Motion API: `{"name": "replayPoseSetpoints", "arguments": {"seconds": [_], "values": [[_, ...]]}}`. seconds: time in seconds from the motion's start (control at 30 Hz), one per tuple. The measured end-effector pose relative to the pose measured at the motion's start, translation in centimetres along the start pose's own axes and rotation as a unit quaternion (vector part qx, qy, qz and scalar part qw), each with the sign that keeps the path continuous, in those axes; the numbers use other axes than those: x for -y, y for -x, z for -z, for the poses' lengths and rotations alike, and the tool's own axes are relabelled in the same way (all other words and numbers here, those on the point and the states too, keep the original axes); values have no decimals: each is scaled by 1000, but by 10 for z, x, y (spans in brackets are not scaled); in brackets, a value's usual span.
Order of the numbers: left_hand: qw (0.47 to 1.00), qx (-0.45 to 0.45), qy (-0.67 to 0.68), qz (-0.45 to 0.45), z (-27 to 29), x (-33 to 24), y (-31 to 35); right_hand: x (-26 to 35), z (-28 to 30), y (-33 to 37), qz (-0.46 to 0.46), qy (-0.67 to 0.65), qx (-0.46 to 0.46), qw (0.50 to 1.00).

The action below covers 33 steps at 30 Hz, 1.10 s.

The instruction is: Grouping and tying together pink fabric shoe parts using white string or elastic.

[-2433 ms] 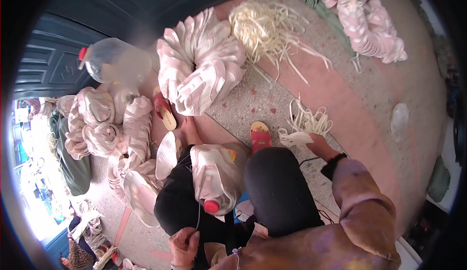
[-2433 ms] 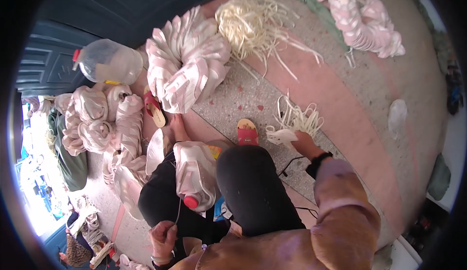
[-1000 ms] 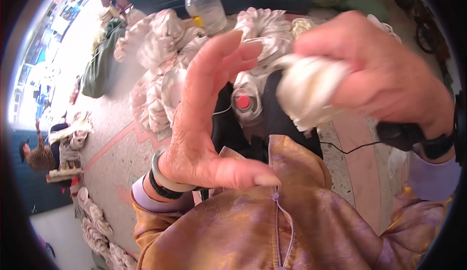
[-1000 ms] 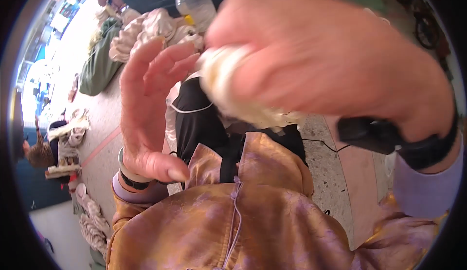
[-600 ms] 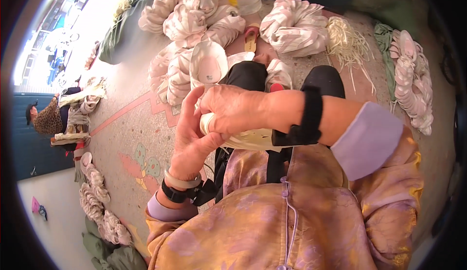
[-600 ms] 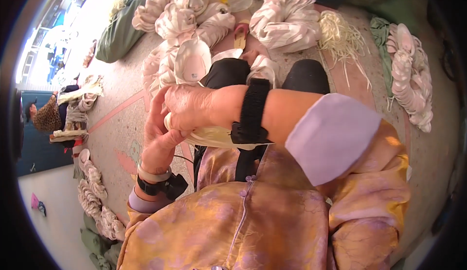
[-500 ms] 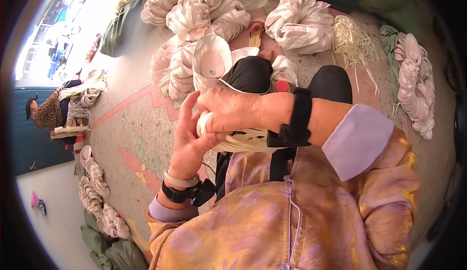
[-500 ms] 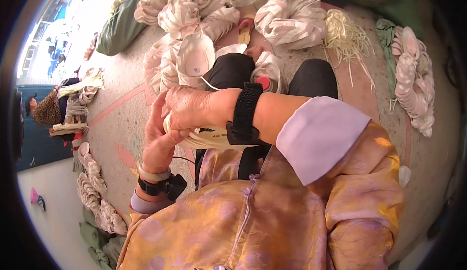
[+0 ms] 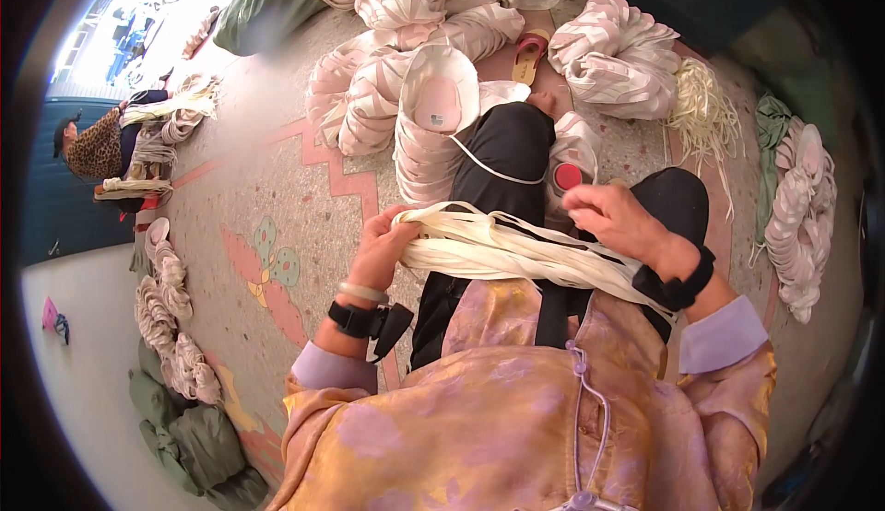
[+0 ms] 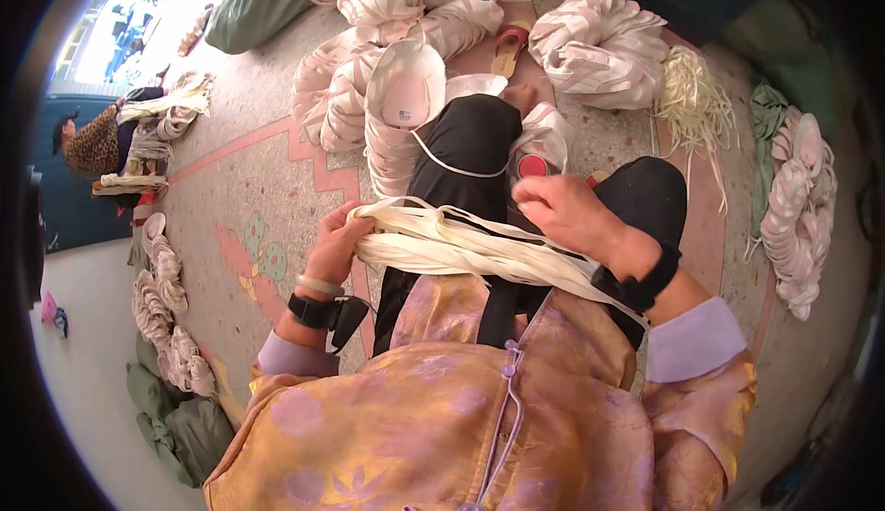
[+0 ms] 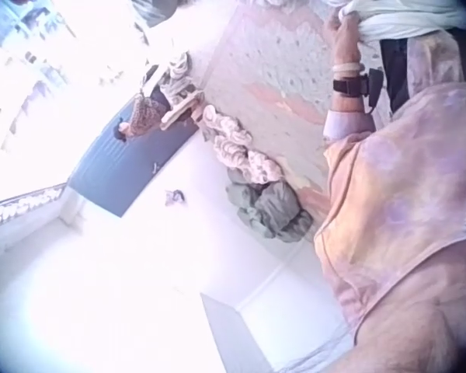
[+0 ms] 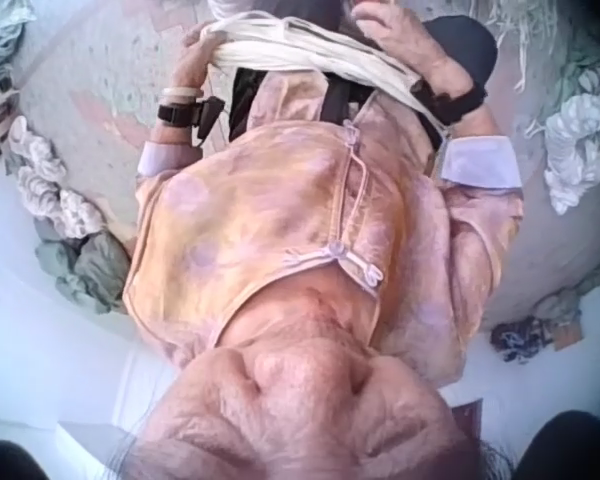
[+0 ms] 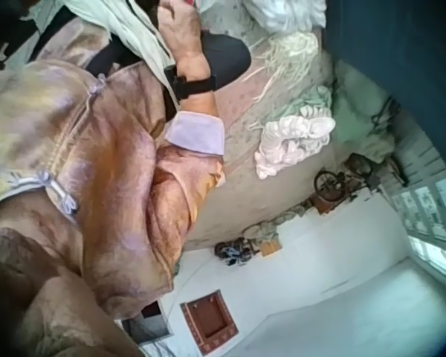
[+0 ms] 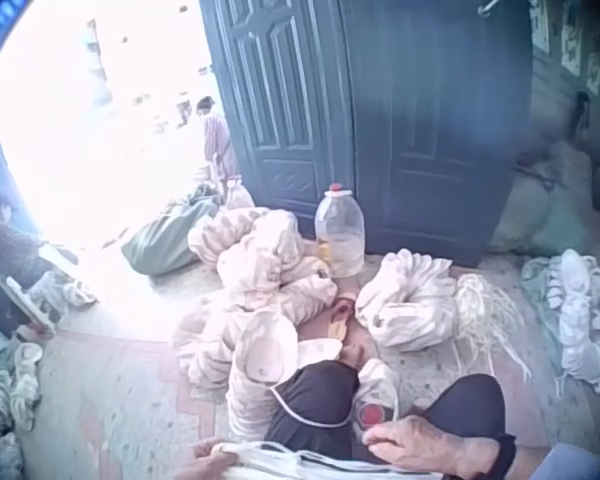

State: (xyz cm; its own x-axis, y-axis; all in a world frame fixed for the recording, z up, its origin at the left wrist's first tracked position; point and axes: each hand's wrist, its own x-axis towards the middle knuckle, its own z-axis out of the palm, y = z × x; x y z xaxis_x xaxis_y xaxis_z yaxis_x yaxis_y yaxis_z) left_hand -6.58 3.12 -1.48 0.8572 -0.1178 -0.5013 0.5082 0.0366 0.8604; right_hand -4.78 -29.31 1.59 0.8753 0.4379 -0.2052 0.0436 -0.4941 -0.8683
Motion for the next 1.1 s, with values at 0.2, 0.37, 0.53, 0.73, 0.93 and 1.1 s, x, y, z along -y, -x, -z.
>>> {"name": "replayPoseSetpoints", "arguments": {"seconds": [0.2,0.37,0.53,0.73,0.93,1.1], "values": [[1000,-18,-4,26,5,31,-23,-14,-10,9,-48,-2,31,998],[998,-23,24,49,13,39,-31,-9,-30,-11,-18,19,51,998],[996,-15,-91,5,4,21,-25,-8,-45,-19,43,83,28,995],[896,-61,-286,-335,-44,-19,-17,2,-45,-19,124,267,-67,953],[801,28,-440,-406,-79,-25,-18,21,-24,-18,226,314,-140,911],[774,56,-503,-381,-65,-17,-7,52,20,-1,-83,-258,-89,958]]}}
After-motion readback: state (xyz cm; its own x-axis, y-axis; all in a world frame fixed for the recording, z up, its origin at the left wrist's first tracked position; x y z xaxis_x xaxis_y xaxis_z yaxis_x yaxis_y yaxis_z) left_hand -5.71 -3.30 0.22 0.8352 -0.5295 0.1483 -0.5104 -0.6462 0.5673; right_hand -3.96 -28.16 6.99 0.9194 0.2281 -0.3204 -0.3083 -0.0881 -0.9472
